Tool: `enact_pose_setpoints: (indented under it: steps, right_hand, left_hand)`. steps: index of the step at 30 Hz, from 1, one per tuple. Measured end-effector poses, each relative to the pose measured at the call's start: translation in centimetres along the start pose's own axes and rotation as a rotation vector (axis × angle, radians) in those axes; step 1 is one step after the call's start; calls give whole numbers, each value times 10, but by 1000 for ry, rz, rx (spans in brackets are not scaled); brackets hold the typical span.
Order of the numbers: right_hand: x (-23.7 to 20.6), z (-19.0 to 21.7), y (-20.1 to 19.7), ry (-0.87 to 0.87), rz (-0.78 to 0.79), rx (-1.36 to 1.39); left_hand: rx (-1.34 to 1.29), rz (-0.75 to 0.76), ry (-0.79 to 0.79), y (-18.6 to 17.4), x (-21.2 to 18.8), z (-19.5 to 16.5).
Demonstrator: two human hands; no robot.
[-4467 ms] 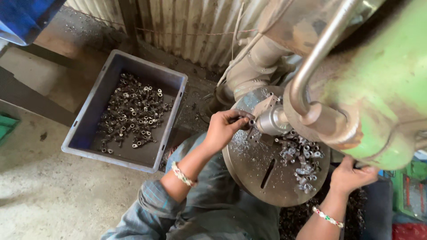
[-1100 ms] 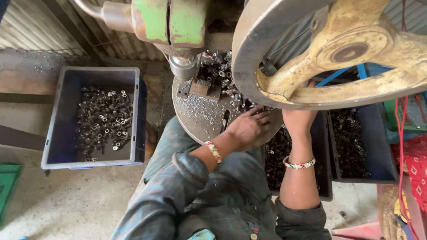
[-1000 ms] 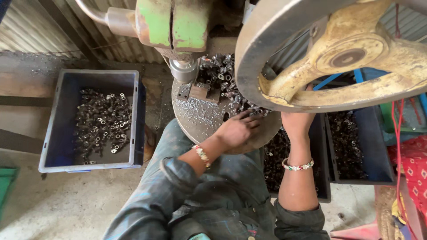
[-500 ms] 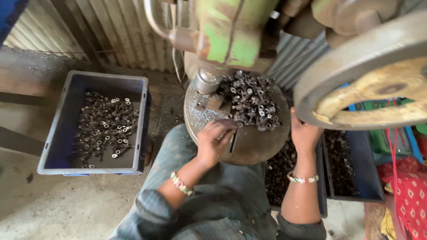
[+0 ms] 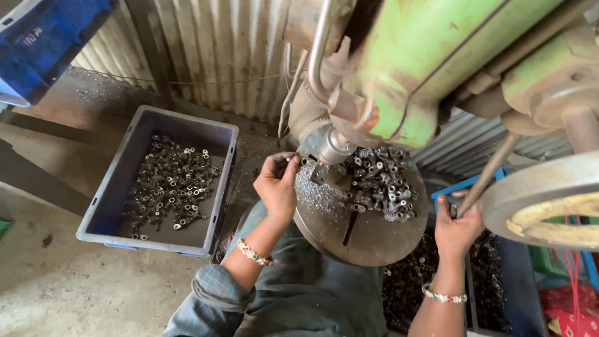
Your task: The person operates a drill press to machine small metal parts. They place each part under the drill bit, lower the spindle with a handwheel, and then remove the finished part into a nearby bin. The process is repeated for multiple parts.
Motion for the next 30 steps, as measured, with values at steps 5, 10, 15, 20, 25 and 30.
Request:
enact_pose_setpoints:
  steps: [5, 10, 15, 20, 25, 30]
  right_hand:
    - [1, 4, 1, -2, -22, 7]
    - [2, 0, 0, 39, -54, -36]
    - [43, -2, 19, 41, -6, -224]
    - [143, 27, 77, -84, 46, -344]
    - [198, 64, 105, -129, 81, -335]
    - [172, 66, 85, -172, 27, -359]
  left_hand:
    - [-29, -13, -140, 6, 12, 13]
    - [390, 170, -171, 15, 29, 2]
    - [173, 342, -303, 21, 39, 14]
    - [213, 371, -298, 17, 41, 23]
    - [111, 397, -312, 19, 44, 35]
    - [77, 385, -278, 23, 40, 29]
Point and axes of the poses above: each hand's wrist, its own x-axis towards the middle knuckle, its own y-axis out of the palm, z = x × y, the point moved 9 cm from there along x, towards the middle knuckle, and after that the axes turned 10 degrees about z, right-handed, at the moved point
